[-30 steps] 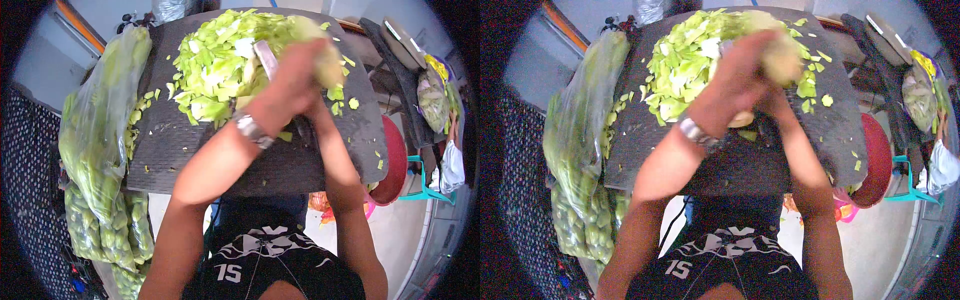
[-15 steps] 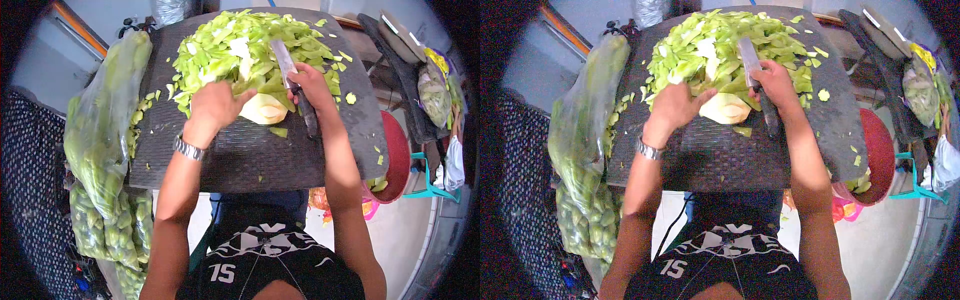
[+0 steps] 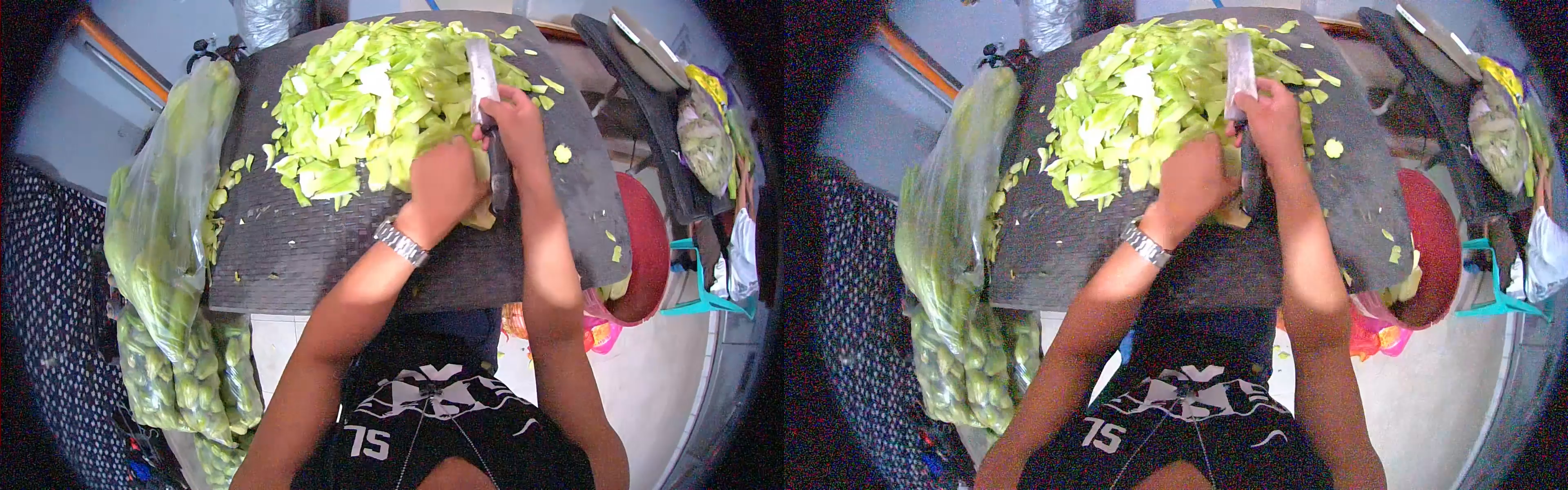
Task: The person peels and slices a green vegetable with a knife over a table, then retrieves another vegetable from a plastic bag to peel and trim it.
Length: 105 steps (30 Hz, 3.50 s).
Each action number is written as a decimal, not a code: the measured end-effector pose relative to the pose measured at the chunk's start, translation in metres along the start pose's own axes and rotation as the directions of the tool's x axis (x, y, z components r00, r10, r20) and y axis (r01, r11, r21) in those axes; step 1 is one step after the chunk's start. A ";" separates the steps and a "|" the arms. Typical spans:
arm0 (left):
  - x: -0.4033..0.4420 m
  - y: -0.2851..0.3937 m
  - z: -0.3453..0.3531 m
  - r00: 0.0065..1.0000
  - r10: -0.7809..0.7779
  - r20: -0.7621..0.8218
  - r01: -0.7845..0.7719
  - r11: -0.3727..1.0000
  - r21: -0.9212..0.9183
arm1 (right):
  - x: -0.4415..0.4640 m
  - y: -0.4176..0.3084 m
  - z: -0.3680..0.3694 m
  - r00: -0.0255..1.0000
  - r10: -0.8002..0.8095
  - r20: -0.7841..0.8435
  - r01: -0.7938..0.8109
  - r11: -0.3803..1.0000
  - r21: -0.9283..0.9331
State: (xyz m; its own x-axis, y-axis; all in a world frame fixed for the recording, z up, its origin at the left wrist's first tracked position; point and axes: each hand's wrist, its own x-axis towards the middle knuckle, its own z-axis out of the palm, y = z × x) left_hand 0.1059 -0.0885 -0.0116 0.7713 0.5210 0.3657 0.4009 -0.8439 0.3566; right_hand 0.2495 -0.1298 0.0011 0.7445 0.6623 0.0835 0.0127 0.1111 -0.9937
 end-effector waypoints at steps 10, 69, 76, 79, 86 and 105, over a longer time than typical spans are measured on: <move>0.003 -0.011 -0.008 0.963 0.004 0.271 0.116 0.899 -0.423 | 0.010 -0.014 -0.036 0.984 -0.073 -0.161 0.088 0.992 0.090; 0.001 -0.087 -0.055 0.952 -0.052 0.302 0.224 -0.555 -0.801 | -0.211 -0.022 0.028 0.945 0.231 0.233 -0.162 0.946 -0.279; -0.001 -0.085 -0.048 0.964 -0.090 0.250 0.166 -0.532 -0.830 | -0.206 -0.010 0.035 0.972 0.123 0.202 -0.060 0.955 -0.291; 0.000 -0.085 -0.047 0.967 -0.087 0.241 0.157 -0.540 -0.827 | -0.200 -0.009 0.033 0.968 0.139 0.210 -0.072 0.952 -0.298; -0.002 -0.086 -0.046 0.957 -0.115 0.267 0.192 -0.441 -0.877 | -0.194 -0.006 0.026 0.957 0.198 0.210 -0.130 0.946 -0.298; -0.002 -0.085 -0.045 0.932 -0.330 0.147 0.010 -0.383 -0.924 | -0.216 -0.020 0.040 0.958 0.244 0.153 -0.205 0.950 -0.235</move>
State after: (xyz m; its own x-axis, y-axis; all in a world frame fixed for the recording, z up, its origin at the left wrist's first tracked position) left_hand 0.0476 -0.0125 -0.0036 0.6597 0.7453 0.0966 -0.6023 0.4475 0.6610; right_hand 0.0617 -0.2451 0.0055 0.6142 0.7745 -0.1514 0.0163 -0.2042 -0.9788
